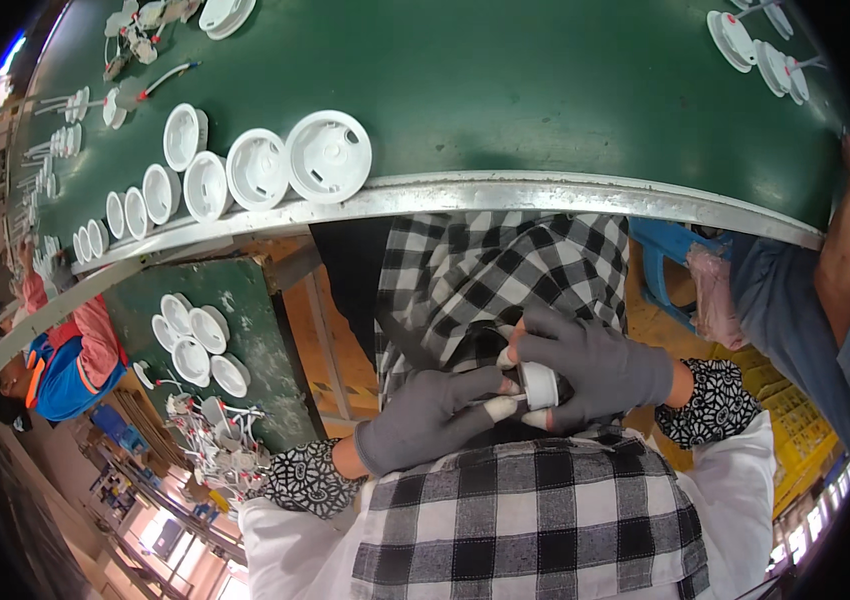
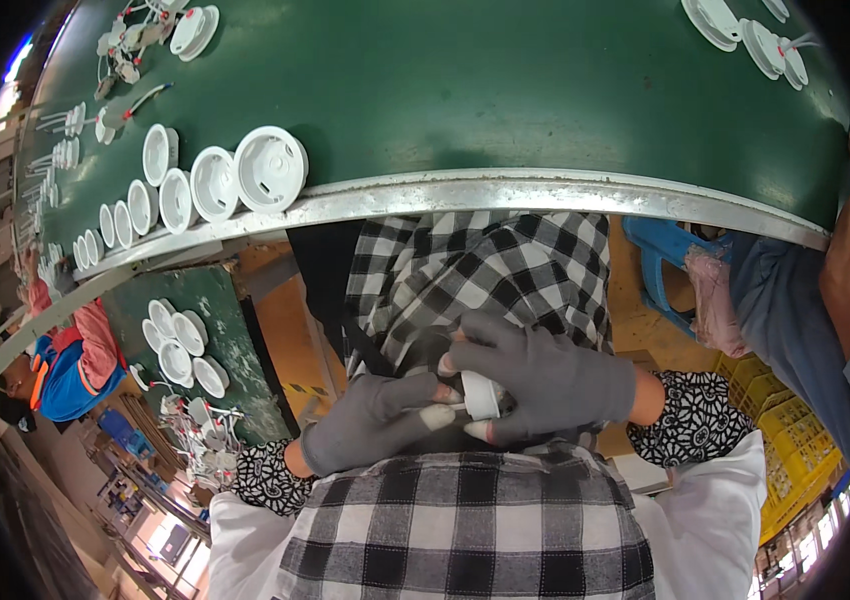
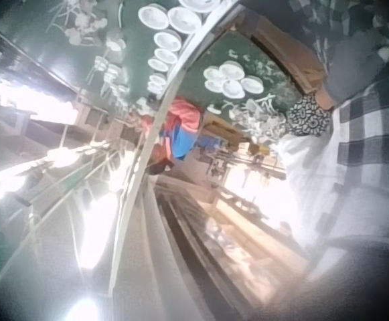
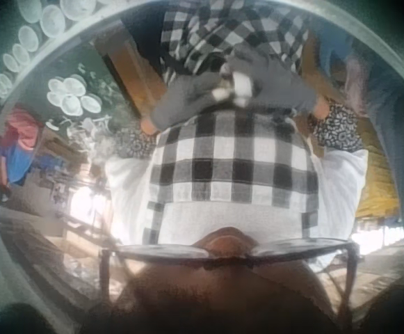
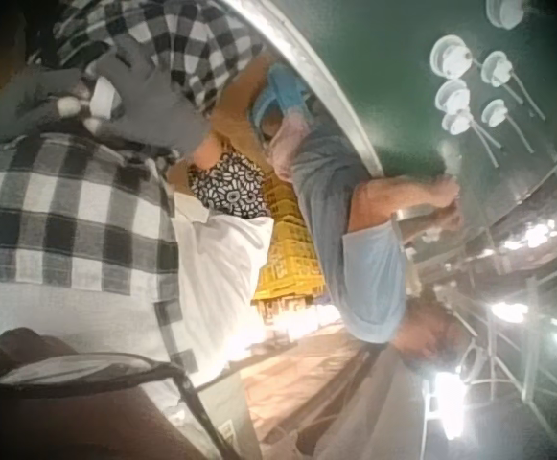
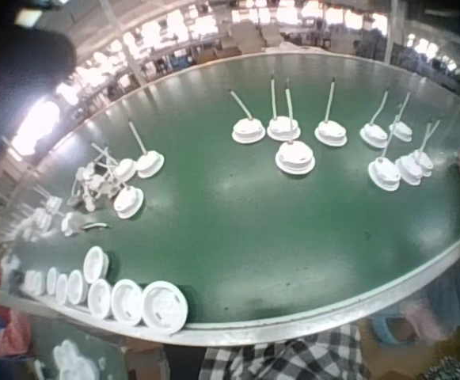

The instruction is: The person assembles light fixtures by threading wires and LED circuit boards through plastic housings, pressing each board into place by hand, and placing the assembled units onto the conveyor belt.

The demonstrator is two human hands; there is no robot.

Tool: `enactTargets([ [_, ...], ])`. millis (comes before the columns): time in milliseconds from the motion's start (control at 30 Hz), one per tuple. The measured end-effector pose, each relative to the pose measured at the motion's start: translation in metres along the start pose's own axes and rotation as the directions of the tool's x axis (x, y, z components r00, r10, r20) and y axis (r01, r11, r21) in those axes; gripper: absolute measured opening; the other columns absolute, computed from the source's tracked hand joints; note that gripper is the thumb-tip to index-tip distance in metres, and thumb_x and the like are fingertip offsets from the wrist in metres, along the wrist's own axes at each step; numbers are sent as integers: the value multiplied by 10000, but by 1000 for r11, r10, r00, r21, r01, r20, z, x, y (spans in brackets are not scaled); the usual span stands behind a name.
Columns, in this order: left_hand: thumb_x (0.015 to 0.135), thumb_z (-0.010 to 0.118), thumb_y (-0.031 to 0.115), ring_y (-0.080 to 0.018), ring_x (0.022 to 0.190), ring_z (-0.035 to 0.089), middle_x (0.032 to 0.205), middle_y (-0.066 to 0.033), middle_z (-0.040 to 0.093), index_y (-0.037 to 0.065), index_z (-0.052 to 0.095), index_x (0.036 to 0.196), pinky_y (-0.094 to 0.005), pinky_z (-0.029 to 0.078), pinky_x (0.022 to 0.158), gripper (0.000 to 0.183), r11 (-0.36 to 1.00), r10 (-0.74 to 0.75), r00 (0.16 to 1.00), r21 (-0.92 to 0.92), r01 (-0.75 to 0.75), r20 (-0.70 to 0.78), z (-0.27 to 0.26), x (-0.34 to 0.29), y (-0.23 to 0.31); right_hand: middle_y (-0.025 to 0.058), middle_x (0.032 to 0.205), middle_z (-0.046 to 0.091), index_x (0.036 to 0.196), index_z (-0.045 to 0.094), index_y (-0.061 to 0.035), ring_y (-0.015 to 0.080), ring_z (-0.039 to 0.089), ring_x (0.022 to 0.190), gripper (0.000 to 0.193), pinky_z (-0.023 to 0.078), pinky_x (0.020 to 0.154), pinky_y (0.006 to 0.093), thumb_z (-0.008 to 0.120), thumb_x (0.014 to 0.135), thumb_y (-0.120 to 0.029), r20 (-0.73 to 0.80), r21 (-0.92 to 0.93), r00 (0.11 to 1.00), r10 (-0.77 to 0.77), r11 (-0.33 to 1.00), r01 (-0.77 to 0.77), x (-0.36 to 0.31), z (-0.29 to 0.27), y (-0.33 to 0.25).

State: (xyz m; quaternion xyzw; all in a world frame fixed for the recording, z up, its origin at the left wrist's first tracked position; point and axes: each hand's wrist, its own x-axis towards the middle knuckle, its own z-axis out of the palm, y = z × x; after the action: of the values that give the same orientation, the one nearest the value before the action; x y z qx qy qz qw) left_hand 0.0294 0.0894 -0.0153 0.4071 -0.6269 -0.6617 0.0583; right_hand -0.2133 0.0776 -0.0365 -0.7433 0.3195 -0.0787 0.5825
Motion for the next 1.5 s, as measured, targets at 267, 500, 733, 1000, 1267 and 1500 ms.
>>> enactTargets([
  [267,915,636,231,-273,615,641,717,-114,629,58,607,1011,-335,479,560,199,993,92,993,-84,-86,70,9,1,-12,111,1126,427,1172,507,-77,293,549,976,606,476,848,383,760,734,-409,43,259,999,-2,966,-9,-11,13,21],
  [500,910,648,214,-242,671,654,730,-95,643,40,618,991,-296,494,606,195,970,68,994,-240,-46,81,5,5,-10,119,1098,431,1158,506,-50,277,488,1030,619,424,899,365,789,708,-368,12,322,1000,-15,947,10,-12,18,26],
  [733,754,768,415,-288,818,586,993,-161,610,-17,505,1212,-400,501,715,682,781,326,944,575,-244,-42,-13,18,13,194,1037,526,1172,440,3,316,569,989,671,452,877,394,688,794,-492,60,481,862,502,742,-466,21,-10,-15],
  [1000,672,849,376,-279,1117,597,1182,-185,591,19,407,1357,-364,476,936,889,985,-48,999,-164,48,4,-8,15,-9,112,1034,543,1217,553,-19,285,563,1034,757,469,836,372,779,677,-500,-228,-143,974,-9,989,-24,-7,-21,-14],
  [1267,611,882,160,-197,1231,505,1333,-122,517,20,354,1420,-354,392,1056,976,687,-123,974,-692,223,191,-7,11,-18,43,990,522,941,617,-11,219,585,950,256,572,803,333,652,703,-96,-189,-545,741,-645,696,467,0,-6,-9],
  [1500,690,832,120,-216,1272,482,1397,-127,482,-2,356,1434,-367,388,1077,892,483,-96,963,-834,266,251,-1,13,-26,81,937,560,968,571,4,200,622,822,209,565,675,276,624,823,-137,-77,-492,845,-529,757,430,-9,6,-2],
])
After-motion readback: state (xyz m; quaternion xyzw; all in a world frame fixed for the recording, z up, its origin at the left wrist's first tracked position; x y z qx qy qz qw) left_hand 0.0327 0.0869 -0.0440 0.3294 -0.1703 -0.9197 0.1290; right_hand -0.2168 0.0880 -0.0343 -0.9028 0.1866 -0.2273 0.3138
